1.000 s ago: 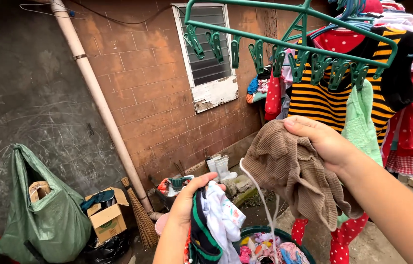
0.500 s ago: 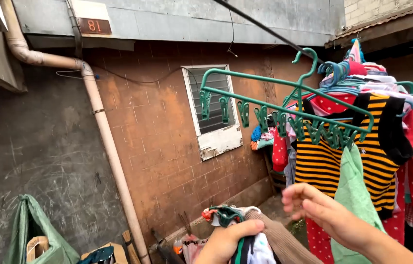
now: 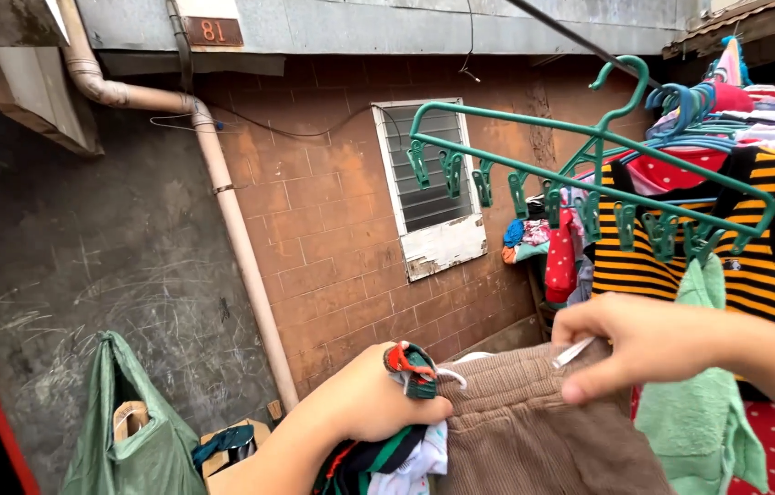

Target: Hanging various items of clothing on hangers and a multi-clip drying rack outdoors.

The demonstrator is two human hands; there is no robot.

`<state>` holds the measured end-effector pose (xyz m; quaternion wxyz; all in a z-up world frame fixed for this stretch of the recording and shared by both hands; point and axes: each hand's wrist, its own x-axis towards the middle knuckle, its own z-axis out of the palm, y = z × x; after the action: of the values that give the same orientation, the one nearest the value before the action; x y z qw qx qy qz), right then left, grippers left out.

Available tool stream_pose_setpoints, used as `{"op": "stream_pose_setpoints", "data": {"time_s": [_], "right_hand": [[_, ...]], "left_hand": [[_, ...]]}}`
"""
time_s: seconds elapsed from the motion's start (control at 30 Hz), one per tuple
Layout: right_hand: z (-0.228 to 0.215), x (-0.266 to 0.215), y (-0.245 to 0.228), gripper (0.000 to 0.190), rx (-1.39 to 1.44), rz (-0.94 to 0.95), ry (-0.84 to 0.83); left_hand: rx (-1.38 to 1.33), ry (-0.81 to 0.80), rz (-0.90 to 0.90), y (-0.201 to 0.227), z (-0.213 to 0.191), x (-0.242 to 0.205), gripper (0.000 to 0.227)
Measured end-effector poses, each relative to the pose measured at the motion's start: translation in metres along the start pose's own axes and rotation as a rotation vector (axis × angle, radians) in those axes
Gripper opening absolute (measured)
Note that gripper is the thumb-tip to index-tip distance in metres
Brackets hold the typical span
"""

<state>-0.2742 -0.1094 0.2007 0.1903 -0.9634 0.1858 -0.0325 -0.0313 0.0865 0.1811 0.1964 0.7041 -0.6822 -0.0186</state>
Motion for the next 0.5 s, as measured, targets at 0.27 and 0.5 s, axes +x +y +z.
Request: {"op": "stream_pose_setpoints", "data": {"time_s": [0.27,0.5], "right_hand": [[-0.002,0.061,0.027,0.031,-0.123,-0.569,0.467],[0.004,0.13,0.006,0.037,0.308,-0.344,0.494]], "left_hand": [[0.007,0.582,0.011,-0.042,-0.023,-0.021,0.024],[0.148,0.749,-0.362,-0.059,-0.058,-0.024,0.023]]}}
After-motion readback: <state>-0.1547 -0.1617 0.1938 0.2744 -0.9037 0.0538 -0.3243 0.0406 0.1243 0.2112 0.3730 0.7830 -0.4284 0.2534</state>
